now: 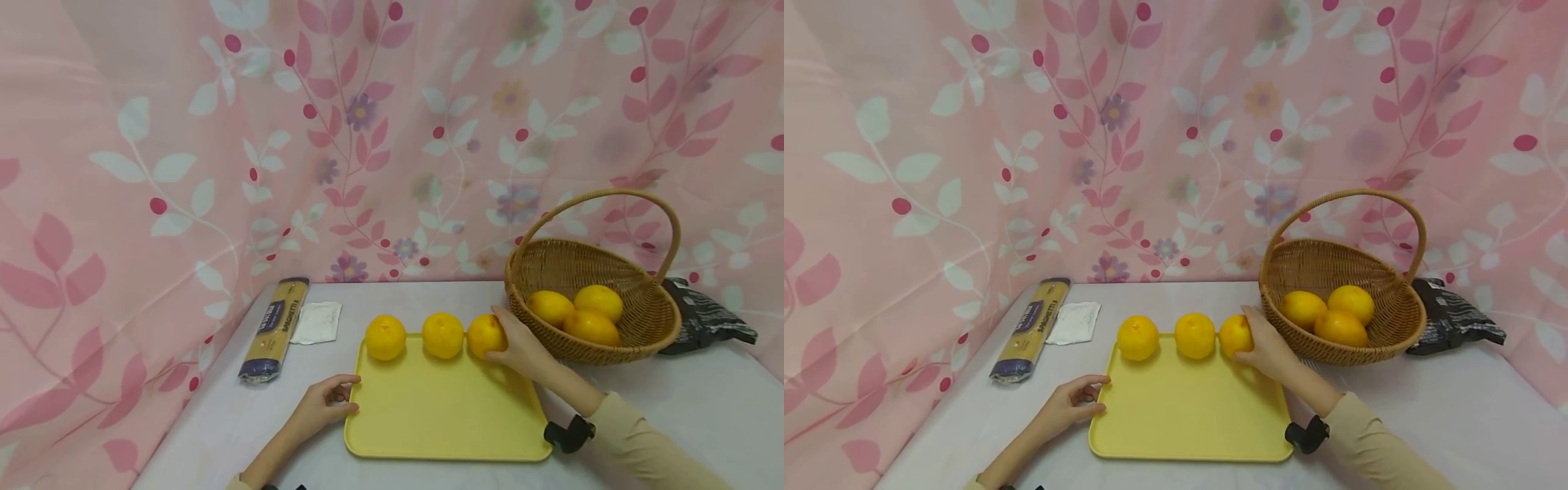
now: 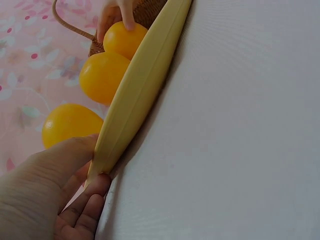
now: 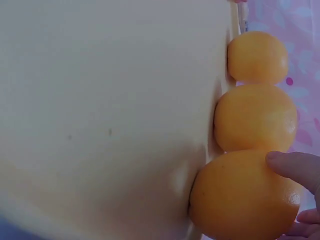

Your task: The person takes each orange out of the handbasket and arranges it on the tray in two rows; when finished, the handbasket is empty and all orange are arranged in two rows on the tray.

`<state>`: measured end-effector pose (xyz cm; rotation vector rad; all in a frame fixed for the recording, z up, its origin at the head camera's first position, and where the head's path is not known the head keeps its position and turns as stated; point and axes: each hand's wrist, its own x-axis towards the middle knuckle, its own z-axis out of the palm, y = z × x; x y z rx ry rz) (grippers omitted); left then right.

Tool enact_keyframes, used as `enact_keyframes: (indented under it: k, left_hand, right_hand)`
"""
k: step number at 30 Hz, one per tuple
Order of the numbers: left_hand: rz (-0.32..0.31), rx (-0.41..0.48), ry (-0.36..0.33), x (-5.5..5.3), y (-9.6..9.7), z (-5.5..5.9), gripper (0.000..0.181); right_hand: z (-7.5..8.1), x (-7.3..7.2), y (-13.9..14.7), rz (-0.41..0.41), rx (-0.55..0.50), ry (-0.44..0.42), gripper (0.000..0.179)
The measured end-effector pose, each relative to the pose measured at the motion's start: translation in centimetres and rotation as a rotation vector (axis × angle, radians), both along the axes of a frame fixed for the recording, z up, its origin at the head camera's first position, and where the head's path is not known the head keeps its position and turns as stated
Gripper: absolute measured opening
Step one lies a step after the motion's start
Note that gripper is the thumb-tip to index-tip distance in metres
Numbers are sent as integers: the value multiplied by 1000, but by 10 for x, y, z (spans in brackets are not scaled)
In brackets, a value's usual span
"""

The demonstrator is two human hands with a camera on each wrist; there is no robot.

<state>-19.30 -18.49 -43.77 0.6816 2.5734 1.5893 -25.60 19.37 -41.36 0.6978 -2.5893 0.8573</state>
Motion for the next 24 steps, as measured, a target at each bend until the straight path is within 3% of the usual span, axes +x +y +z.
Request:
enact_keyframes:
  k: [7, 14, 21, 24]
  left_hand:
    - [10, 1, -32, 0, -1, -1, 43]
    - [6, -4, -45, 0, 0, 0, 43]
    - [-8, 19, -24, -15, -9, -29, 45]
    - [-12, 29, -2, -17, -11, -32, 45]
  right_hand:
    - [18, 5, 5, 67, 7, 68, 72]
    - [46, 10, 16, 154, -85, -1, 62]
    - [70, 11, 37, 189, -274, -54, 48]
    - [82, 12, 46, 178, -298, -44, 44]
